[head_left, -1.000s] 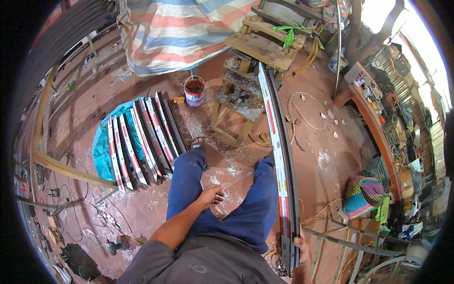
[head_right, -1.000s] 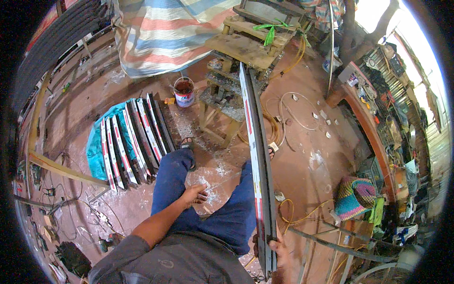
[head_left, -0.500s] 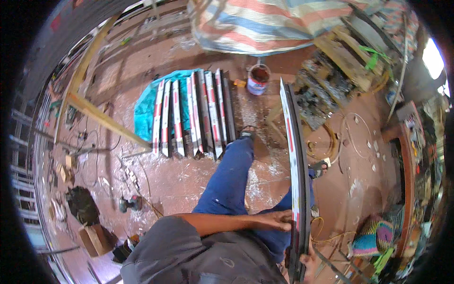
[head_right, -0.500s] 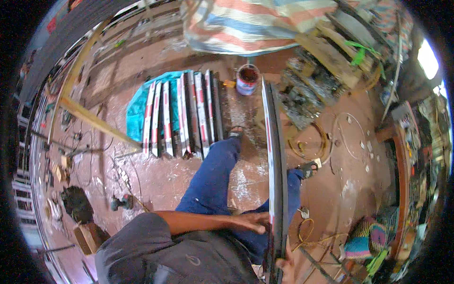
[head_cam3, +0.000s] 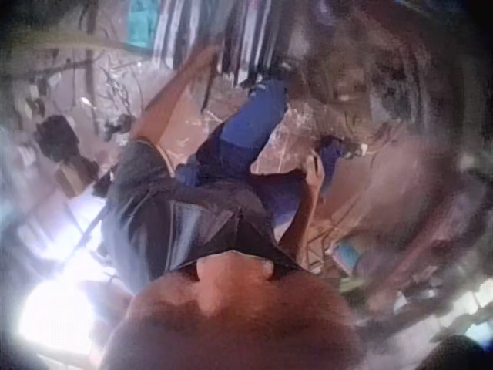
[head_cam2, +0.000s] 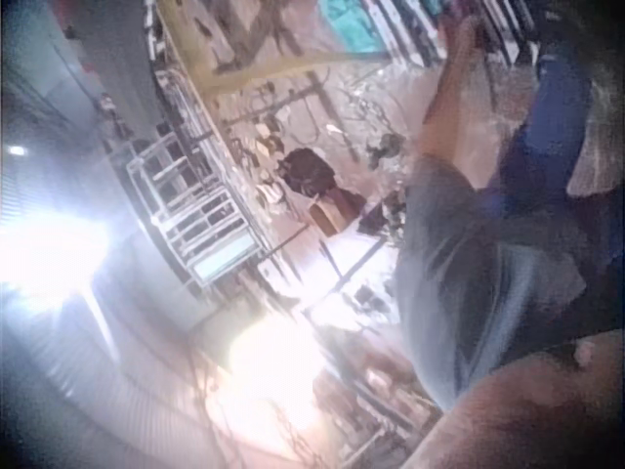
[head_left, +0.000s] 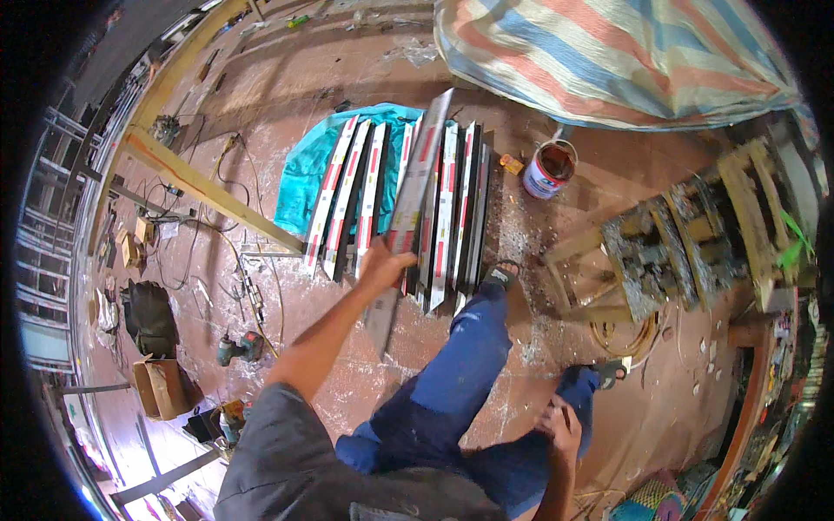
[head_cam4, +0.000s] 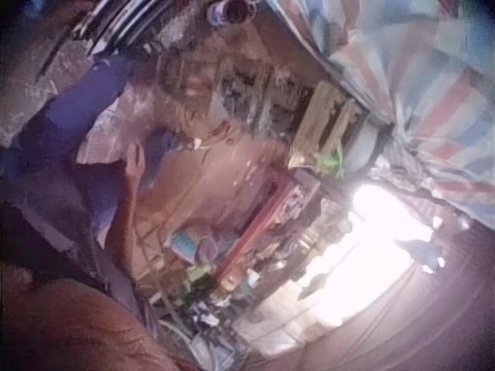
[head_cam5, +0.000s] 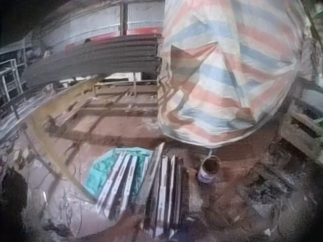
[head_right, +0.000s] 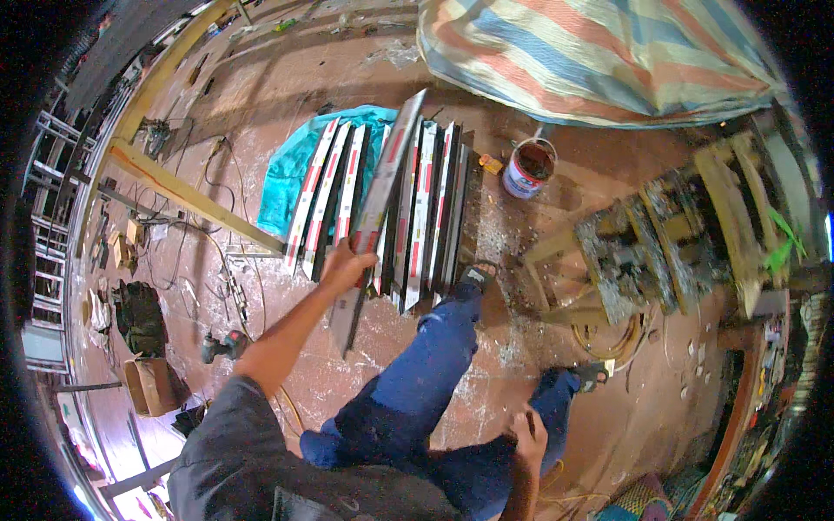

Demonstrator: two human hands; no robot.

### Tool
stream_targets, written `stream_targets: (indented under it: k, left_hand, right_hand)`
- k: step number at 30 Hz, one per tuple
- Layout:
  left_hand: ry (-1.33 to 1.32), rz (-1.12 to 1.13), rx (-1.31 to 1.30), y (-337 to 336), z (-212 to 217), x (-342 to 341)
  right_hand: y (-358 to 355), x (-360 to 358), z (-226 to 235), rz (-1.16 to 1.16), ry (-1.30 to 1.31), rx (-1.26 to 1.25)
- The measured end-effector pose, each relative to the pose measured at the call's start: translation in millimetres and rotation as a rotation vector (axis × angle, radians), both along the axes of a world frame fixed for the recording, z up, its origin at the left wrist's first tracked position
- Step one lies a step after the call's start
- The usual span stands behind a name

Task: The person repeatedly picks up long metal frames from a stack, wipes them with a cloth, and returns them to the stack. The person also briefly dips a cloth into a bucket of liquid and continues wiping the frames.

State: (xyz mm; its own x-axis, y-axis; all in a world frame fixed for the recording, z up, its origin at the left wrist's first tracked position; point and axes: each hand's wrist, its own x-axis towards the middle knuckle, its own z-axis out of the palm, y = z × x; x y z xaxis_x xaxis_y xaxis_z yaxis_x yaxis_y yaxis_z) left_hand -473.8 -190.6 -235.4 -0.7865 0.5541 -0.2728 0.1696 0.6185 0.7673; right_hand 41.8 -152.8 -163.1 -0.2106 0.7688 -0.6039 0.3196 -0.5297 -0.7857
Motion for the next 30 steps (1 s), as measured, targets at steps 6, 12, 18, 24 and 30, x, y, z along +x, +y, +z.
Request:
stream_targets:
  k: [6, 12, 18, 24, 30]
  left_hand:
    - [0.338, -0.055, -0.297, -11.8, -165.1, -148.1]
    - [0.336, 0.104, -0.362, 5.0, -247.2, -206.1]
    - [0.592, -0.071, -0.376, 131.2, -260.7, -181.0]
    - [0.781, -0.596, 0.176, 440.6, -211.9, -91.9]
    - [1.128, -0.845, -0.183, 582.4, -187.3, -2.1]
  right_hand:
    - [25.7, 28.6, -66.8, -0.137, -0.104, -0.201]
    - [90.2, 26.9, -138.6, 0.208, -0.337, -0.270]
    - [149.7, 4.9, -170.7, 0.342, -0.429, -0.259]
    - [164.7, -16.0, -177.6, 0.440, -0.319, -0.275]
    - [173.9, -15.0, -179.2, 0.485, -0.305, -0.254]
